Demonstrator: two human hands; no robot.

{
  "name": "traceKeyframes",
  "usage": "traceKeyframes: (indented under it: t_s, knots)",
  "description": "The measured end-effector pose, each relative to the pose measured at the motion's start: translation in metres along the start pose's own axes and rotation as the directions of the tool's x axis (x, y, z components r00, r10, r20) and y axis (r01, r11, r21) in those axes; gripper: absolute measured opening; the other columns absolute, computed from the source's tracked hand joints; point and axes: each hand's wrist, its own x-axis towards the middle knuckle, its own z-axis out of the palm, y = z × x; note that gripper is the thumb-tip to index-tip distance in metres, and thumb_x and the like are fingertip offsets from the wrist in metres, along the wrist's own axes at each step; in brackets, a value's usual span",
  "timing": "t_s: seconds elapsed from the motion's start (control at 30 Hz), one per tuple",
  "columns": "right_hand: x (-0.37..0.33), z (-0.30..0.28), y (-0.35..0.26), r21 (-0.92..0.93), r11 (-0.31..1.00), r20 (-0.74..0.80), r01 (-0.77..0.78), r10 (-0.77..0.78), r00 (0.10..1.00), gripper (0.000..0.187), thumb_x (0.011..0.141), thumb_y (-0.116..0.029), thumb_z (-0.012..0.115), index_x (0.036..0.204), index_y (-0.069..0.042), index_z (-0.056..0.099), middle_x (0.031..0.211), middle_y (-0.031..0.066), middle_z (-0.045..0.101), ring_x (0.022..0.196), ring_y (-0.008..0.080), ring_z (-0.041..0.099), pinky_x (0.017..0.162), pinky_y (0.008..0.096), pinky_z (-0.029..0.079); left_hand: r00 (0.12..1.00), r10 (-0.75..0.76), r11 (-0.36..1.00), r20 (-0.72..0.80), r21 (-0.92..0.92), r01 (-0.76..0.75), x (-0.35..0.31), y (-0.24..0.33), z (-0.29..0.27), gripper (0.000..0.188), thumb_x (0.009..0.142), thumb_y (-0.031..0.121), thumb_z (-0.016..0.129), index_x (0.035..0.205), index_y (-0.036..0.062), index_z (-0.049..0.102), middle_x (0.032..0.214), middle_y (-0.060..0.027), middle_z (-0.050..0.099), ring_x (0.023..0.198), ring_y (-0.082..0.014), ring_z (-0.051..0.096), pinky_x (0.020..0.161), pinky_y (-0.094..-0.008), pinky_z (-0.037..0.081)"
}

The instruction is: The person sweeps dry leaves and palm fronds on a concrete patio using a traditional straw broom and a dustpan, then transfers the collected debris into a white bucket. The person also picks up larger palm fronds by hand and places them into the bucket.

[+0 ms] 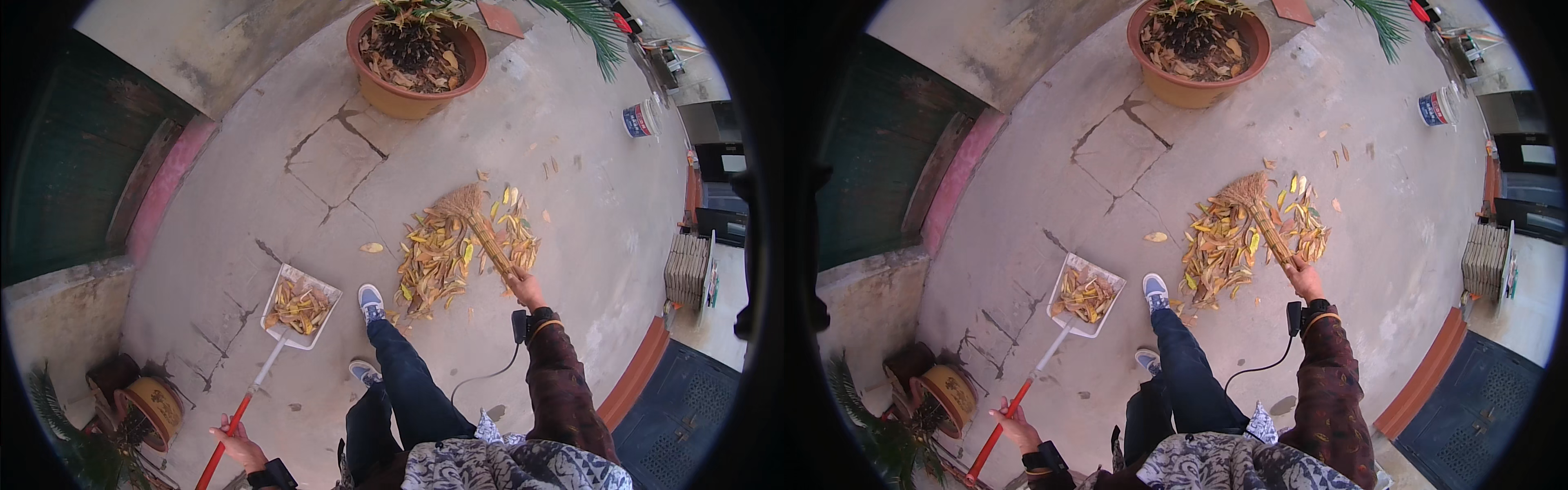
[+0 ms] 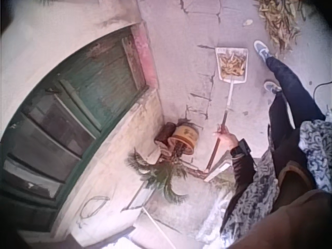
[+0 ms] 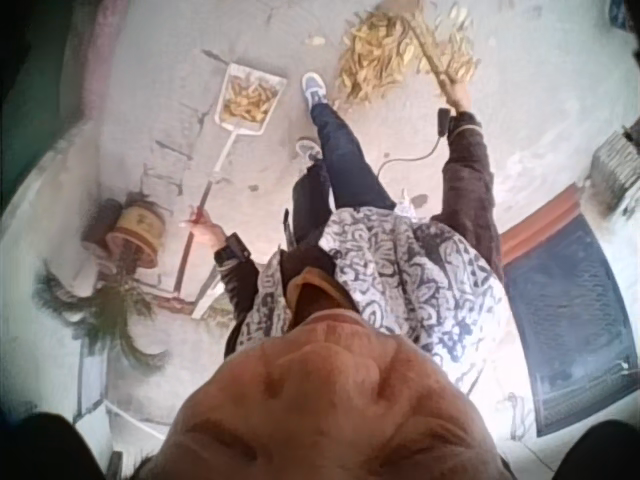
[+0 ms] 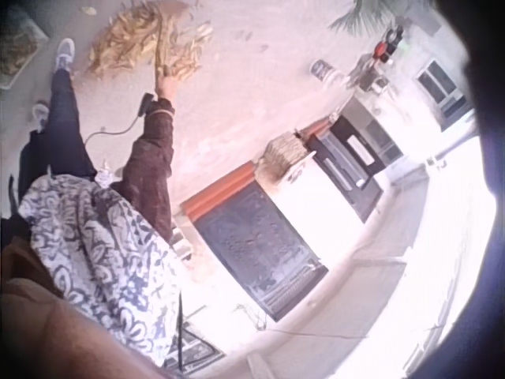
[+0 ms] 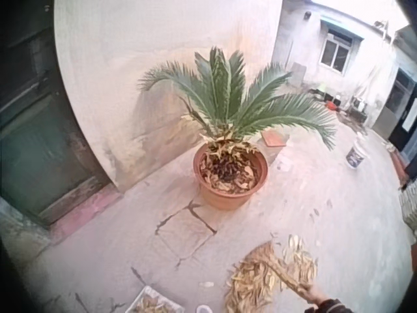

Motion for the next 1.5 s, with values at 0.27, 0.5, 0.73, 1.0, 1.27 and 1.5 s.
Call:
traceKeyframes:
  t_s: [0.27,0.5,0.73,1.0,1.27,1.5]
  knots:
    - [-0.087,0.138,-0.054,-0.308,0.825,0.186,0.473,-0.435,0.881,0.053,0.078,-0.04,0.059,0.127,-0.023,0.046,0.1,0.0165,0.062,0.095,0.0326,0.058,0.082,0.0396,0.046,1.0,0.011,0.99,-0.02,-0.139,-0.013,-0.001,-0.053,-0.083,0.048,0.091,0.052,0.037,0.096,0.0058,0.047,0.123,-0.0097,0.05,0.112,-0.0196,0.047,0.099,-0.0328,0.032]
    - [-0.096,0.259,-0.115,-0.469,0.595,0.386,0.652,-0.526,0.758,0.045,0.083,-0.034,0.051,0.126,-0.024,0.046,0.098,0.0152,0.062,0.089,0.0313,0.06,0.078,0.0394,0.047,0.986,-0.016,0.974,-0.168,-0.224,-0.023,-0.015,-0.1,-0.183,0.042,0.091,0.051,0.038,0.076,0.0115,0.041,0.124,-0.0105,0.051,0.108,-0.0216,0.051,0.095,-0.0327,0.037]
    - [-0.049,0.158,-0.032,-0.622,0.545,0.285,0.562,-0.51,0.811,0.044,0.081,-0.034,0.047,0.125,-0.026,0.048,0.099,0.0149,0.062,0.092,0.0312,0.059,0.08,0.0393,0.046,0.943,-0.073,0.962,-0.325,-0.272,-0.019,-0.056,-0.157,-0.253,0.047,0.091,0.052,0.034,0.084,0.0088,0.049,0.12,-0.0072,0.054,0.107,-0.017,0.051,0.093,-0.0302,0.039]
    - [0.042,-0.044,0.059,-0.74,0.551,0.091,0.385,-0.485,0.87,0.036,0.082,-0.035,0.05,0.117,-0.027,0.053,0.098,0.0135,0.063,0.091,0.0298,0.06,0.079,0.0405,0.048,0.841,-0.165,0.941,-0.515,-0.337,-0.021,-0.13,-0.208,-0.242,0.065,0.091,0.056,0.026,0.112,0.0004,0.053,0.118,-0.0057,0.054,0.101,-0.0185,0.052,0.087,-0.0295,0.042]
    - [0.043,-0.133,0.109,-0.572,0.657,0.087,0.492,-0.547,0.832,0.045,0.08,-0.034,0.058,0.124,-0.024,0.05,0.101,0.0153,0.061,0.093,0.0324,0.059,0.08,0.0396,0.048,0.778,-0.261,0.888,-0.571,-0.458,-0.038,-0.188,-0.278,-0.262,0.066,0.087,0.058,0.025,0.104,0.0044,0.061,0.103,-0.0026,0.06,0.089,-0.0277,0.054,0.074,-0.0371,0.051]
    - [0.007,-0.001,0.12,-0.501,0.436,0.341,0.747,-0.694,0.634,0.047,0.081,-0.036,0.056,0.126,-0.028,0.046,0.091,0.0173,0.063,0.085,0.0346,0.06,0.077,0.0409,0.049,0.78,-0.323,0.823,-0.535,-0.567,-0.048,-0.233,-0.348,-0.305,0.053,0.09,0.056,0.028,0.105,0.0074,0.046,0.108,-0.0018,0.061,0.09,-0.0247,0.056,0.074,-0.0337,0.052]
